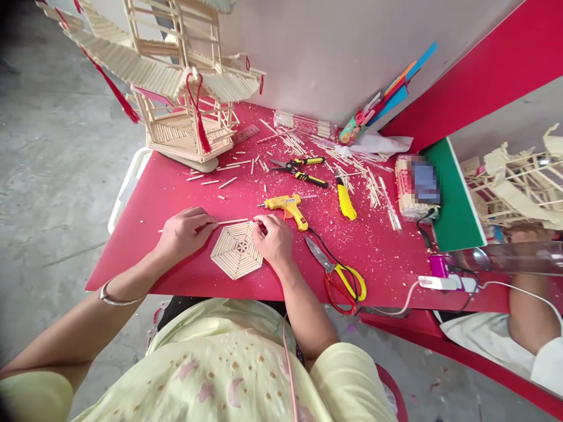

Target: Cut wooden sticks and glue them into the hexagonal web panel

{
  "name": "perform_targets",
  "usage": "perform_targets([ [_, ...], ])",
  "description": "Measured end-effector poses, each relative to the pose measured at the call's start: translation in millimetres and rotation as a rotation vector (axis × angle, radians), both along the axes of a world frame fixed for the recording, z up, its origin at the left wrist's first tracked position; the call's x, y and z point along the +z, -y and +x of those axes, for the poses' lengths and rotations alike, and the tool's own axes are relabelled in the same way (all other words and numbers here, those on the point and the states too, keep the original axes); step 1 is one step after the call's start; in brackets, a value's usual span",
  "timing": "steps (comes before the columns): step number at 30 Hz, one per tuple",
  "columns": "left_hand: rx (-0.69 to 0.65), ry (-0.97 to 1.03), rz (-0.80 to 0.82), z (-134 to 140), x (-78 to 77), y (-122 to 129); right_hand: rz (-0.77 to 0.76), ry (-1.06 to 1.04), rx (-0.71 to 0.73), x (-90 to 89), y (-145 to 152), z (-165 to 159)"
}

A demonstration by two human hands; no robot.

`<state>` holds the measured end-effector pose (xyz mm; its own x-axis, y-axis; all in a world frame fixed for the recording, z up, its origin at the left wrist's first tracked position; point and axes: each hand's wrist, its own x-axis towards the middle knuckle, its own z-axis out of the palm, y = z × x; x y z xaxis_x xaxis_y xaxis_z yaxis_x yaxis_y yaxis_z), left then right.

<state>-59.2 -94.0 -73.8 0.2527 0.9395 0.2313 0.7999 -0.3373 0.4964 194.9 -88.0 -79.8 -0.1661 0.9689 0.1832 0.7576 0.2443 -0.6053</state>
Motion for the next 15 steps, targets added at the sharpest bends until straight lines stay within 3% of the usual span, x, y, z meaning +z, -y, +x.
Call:
perform_targets([
  [8,-0.005,0.027,0.065,3,-11.6,0,0.068,0.016,0.004,-3.8,0,0],
  [15,-0.007,0.042,0.082,3,-12.1,1,0.077,0.050,0.000,-5.1,1,0],
])
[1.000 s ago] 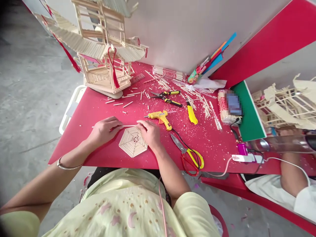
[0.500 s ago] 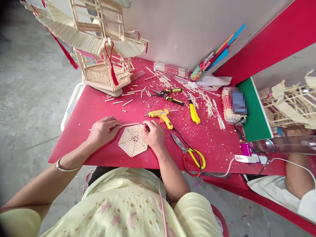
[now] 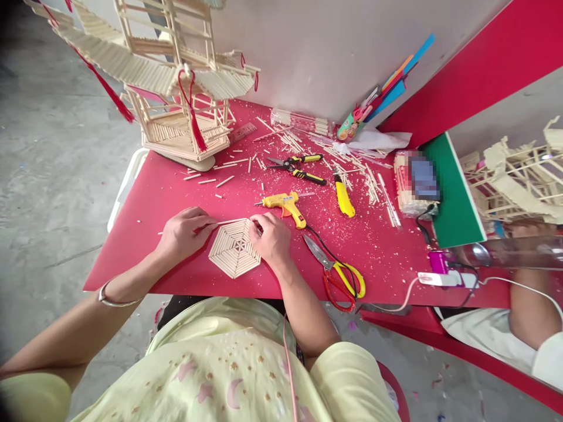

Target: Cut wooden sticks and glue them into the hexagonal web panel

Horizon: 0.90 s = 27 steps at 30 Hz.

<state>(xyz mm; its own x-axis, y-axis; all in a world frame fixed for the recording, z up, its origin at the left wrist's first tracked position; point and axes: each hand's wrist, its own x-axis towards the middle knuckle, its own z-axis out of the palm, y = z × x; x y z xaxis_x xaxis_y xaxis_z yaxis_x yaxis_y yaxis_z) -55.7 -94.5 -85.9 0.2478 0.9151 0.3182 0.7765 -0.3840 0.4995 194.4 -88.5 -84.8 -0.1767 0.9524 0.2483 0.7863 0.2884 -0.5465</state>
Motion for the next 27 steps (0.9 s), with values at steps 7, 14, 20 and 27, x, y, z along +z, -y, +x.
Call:
perform_targets([
  [7,-0.007,-0.001,0.024,0.7,-1.0,0.1,0.018,0.034,-0.007,-1.7,0.4,-0.9],
  [14,0.005,0.004,0.000,2.7,-2.1,2.4,0.034,0.065,-0.004,-0.7,-0.2,-1.6],
  [20,0.044,0.011,-0.032,6.3,1.6,5.6,0.050,0.075,-0.003,-2.1,-0.1,-1.1],
  [27,0.061,0.019,-0.057,8.6,4.4,7.3,0.052,0.085,-0.009,-5.0,0.3,-1.7],
])
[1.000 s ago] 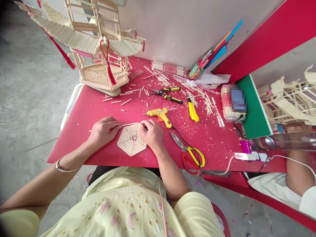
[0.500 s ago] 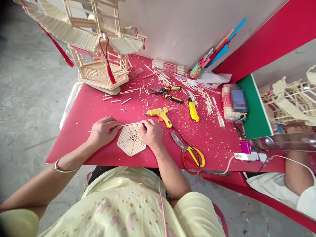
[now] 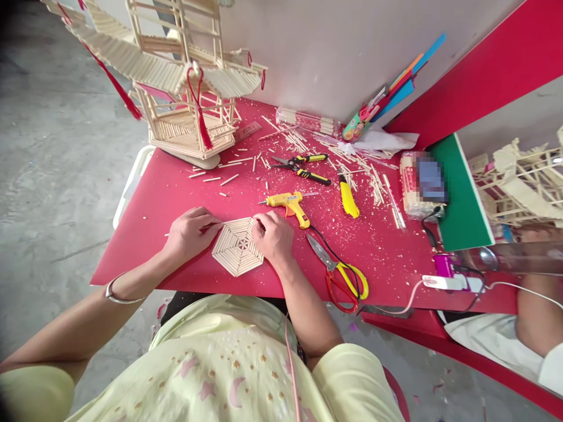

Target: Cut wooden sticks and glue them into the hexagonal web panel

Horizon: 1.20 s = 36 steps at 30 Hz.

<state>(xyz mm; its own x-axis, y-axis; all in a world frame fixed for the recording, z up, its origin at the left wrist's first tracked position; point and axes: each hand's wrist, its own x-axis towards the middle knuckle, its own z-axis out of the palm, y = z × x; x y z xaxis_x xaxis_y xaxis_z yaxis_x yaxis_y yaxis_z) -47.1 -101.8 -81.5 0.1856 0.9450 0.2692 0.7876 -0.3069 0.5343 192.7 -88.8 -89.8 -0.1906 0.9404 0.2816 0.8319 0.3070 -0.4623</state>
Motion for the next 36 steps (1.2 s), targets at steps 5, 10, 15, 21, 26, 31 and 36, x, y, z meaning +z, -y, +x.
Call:
perform_targets([
  [5,0.003,-0.002,0.000,0,0.9,0,0.002,0.001,0.005,-0.4,-1,0],
  [10,0.002,-0.001,0.001,0,-0.5,0,-0.006,0.006,0.010,0.7,0,0],
  [15,0.004,-0.002,0.011,0,1.2,0,-0.025,0.009,0.006,1.5,0,0],
  [21,-0.010,-0.006,0.009,-1,-1.4,0,-0.029,0.014,0.014,3.0,0,0],
  [26,-0.017,-0.007,0.011,-2,-2.9,0,-0.030,0.023,0.013,3.4,0,0],
  [31,-0.012,-0.012,0.004,-1,-0.1,0,-0.023,0.028,0.015,4.0,-1,-2],
  [36,0.043,0.004,-0.014,-1,2.3,1,0.013,-0.021,-0.010,17.4,14,8],
])
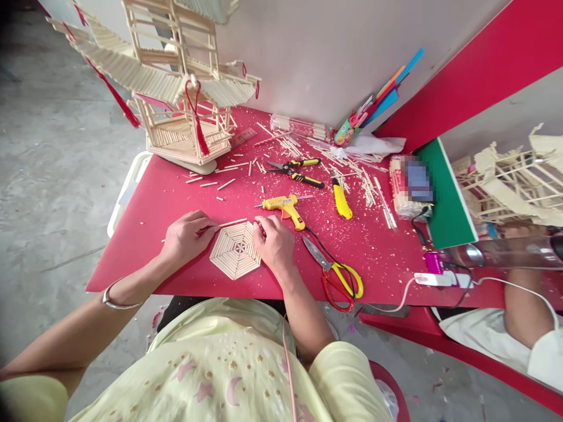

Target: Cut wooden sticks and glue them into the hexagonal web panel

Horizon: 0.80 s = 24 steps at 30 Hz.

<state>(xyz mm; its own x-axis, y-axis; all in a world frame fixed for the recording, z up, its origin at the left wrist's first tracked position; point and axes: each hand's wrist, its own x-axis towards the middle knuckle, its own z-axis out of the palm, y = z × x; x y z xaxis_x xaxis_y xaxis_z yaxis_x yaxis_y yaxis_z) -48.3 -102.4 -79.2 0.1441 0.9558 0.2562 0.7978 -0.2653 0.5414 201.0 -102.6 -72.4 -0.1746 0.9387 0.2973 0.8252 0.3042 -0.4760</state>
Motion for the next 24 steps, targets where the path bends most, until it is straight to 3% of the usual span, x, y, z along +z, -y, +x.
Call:
perform_targets([
  [5,0.065,0.114,0.041,-2,3.8,-4,0.050,0.080,-0.191,21.8,27,51],
  [9,0.056,0.255,0.083,1,11.4,-8,-0.041,0.282,-0.344,40.0,44,101],
  [13,0.024,0.385,0.075,16,23.1,-9,-0.247,0.424,-0.337,45.7,63,127],
  [18,-0.047,0.474,-0.011,44,41.4,-6,-0.193,0.394,-0.280,37.8,84,124],
  [21,-0.086,0.534,-0.060,63,49.0,-10,-0.164,0.296,-0.201,42.2,67,112],
  [24,-0.077,0.698,-0.163,80,52.6,-24,-0.128,0.236,-0.102,52.1,4,99],
])
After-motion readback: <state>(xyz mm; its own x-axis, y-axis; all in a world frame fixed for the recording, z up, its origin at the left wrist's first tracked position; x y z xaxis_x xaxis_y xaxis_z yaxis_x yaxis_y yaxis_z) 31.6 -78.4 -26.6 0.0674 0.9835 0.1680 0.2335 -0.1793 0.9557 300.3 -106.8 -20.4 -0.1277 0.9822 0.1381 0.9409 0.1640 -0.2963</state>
